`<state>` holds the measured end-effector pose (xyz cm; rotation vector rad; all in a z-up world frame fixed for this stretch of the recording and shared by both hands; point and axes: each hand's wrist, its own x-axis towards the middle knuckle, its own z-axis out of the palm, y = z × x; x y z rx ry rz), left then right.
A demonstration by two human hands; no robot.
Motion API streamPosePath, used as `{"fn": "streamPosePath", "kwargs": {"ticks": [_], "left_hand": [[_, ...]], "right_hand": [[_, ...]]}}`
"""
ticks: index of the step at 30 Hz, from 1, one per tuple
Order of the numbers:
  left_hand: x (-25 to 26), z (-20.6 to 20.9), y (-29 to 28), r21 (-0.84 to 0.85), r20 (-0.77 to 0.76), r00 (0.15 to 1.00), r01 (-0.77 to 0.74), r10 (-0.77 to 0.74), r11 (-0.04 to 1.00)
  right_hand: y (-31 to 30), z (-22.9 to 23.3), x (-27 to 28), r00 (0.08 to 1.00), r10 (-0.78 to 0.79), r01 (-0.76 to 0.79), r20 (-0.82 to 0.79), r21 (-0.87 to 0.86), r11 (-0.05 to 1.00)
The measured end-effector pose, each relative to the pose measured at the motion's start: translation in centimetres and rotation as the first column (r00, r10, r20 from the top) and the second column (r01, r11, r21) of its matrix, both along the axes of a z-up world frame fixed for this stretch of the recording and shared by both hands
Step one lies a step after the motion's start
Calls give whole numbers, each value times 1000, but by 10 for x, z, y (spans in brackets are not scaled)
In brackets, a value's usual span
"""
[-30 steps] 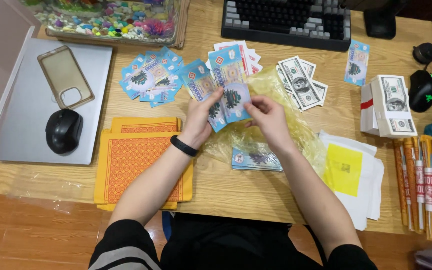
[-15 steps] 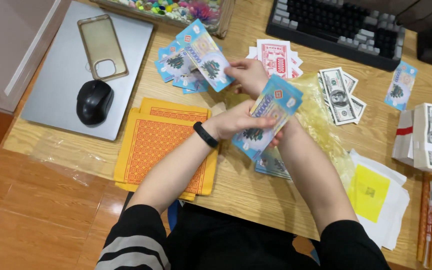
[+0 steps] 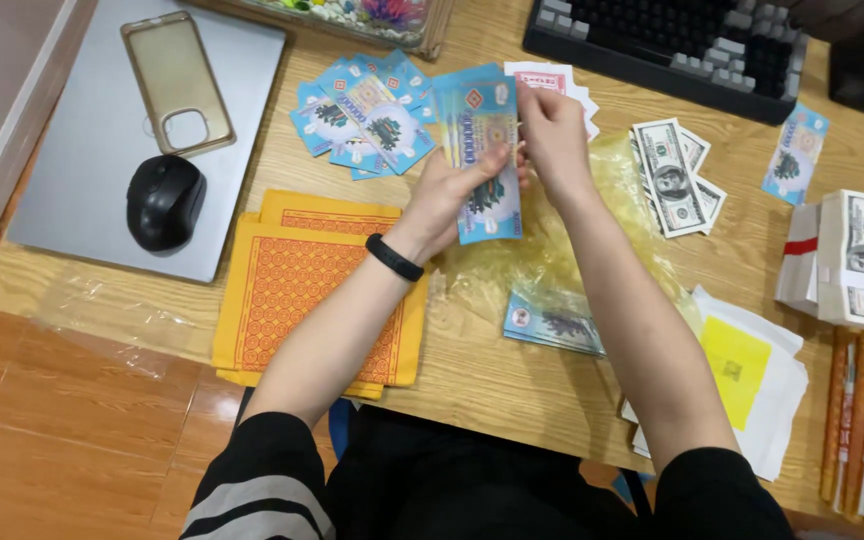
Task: The person assembles paper money packs by placing blue and red paper bills into yellow envelopes, then folding and stacking them. The person repeats this process multiple times, handling different denominations of paper money and organizing them into neat stacks.
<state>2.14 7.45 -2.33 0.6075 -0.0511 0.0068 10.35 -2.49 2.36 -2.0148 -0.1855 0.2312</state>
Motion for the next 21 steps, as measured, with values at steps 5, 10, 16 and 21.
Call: {"fn": "streamPosePath", "kwargs": {"ticks": [5, 10, 16, 21], "left_hand": [[2, -9, -15, 285, -110, 968, -187, 226, 940], [-3, 1, -27, 341, -258, 960, -19, 113, 940], [-5, 8, -22, 362, -331, 912, -116, 244, 925], [-7, 5, -25, 390, -232, 923, -202, 308, 898]], "right_hand": [[-54, -22, -40, 983, 122, -172, 134, 471, 865], [-77, -35, -47, 972, -20, -67, 235, 359, 931], [-101, -25, -36, 958, -226, 85, 174, 583, 808], [-90, -23, -56, 984, -148, 64, 95, 588, 806]]}}
